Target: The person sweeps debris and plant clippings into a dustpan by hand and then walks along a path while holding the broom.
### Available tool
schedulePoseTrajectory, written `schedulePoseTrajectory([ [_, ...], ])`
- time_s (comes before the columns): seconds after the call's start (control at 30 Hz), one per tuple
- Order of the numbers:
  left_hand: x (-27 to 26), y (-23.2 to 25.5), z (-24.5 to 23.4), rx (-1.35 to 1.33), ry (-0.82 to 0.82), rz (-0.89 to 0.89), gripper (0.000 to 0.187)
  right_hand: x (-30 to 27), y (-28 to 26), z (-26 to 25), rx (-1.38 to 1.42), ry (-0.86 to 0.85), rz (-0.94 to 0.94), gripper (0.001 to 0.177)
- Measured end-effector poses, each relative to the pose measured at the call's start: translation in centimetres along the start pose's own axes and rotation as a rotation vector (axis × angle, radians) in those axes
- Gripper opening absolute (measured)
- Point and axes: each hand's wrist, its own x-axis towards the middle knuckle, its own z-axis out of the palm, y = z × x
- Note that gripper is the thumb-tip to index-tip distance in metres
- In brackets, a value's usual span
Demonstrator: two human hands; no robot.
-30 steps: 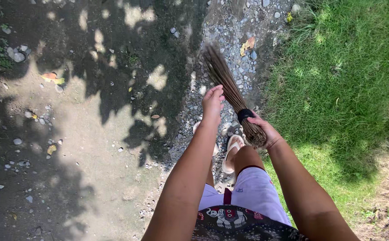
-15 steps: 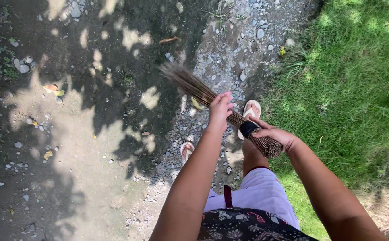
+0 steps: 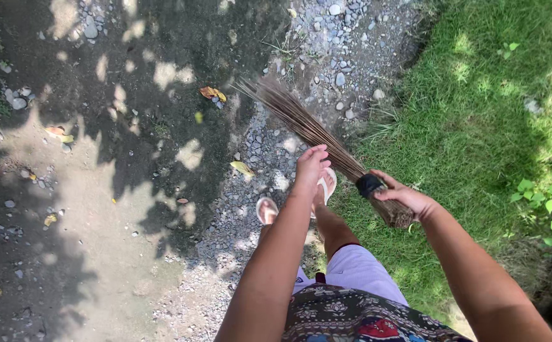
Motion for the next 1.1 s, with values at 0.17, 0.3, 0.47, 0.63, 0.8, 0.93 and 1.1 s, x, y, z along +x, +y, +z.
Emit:
schedulePoseTrajectory([
  [0.17, 1.7, 5.1, 1.8, -0.035, -0.001, 0.025, 0.028, 4.7, -5.9, -0.1, -0.104, 0.153, -0.080, 0.095],
  [0.3, 4.7, 10.9, 1.4, -0.142, -0.050, 0.162, 0.028, 10.8, -13.9, -2.3, -0.070, 0.336, -0.134, 0.085],
  [0.47, 7.9, 17.3, -1.6, -0.270, 0.029, 0.190, 0.028, 18.2, -25.4, -2.9, 0.045, 0.391, -0.241, 0.083],
  [0.63, 12.3, 25.0, -3.5, -0.271, 0.122, 0.200, 0.028, 25.3, -35.2, 8.1, -0.018, 0.480, 0.034, 0.087],
  [0.8, 17.7, 33.5, -2.6, -0.285, 0.129, 0.250, 0.029, 25.9, -38.1, 14.3, -0.092, 0.001, 0.177, 0.069],
  [0.93, 19.7, 37.9, 0.4, -0.320, 0.127, 0.222, 0.029, 24.0, -41.9, 10.3, 0.054, -0.177, 0.049, 0.065],
  [1.1, 23.5, 40.2, 4.2, -0.386, 0.134, 0.185, 0.029, 29.7, -50.4, 3.5, -0.122, 0.245, -0.112, 0.083],
])
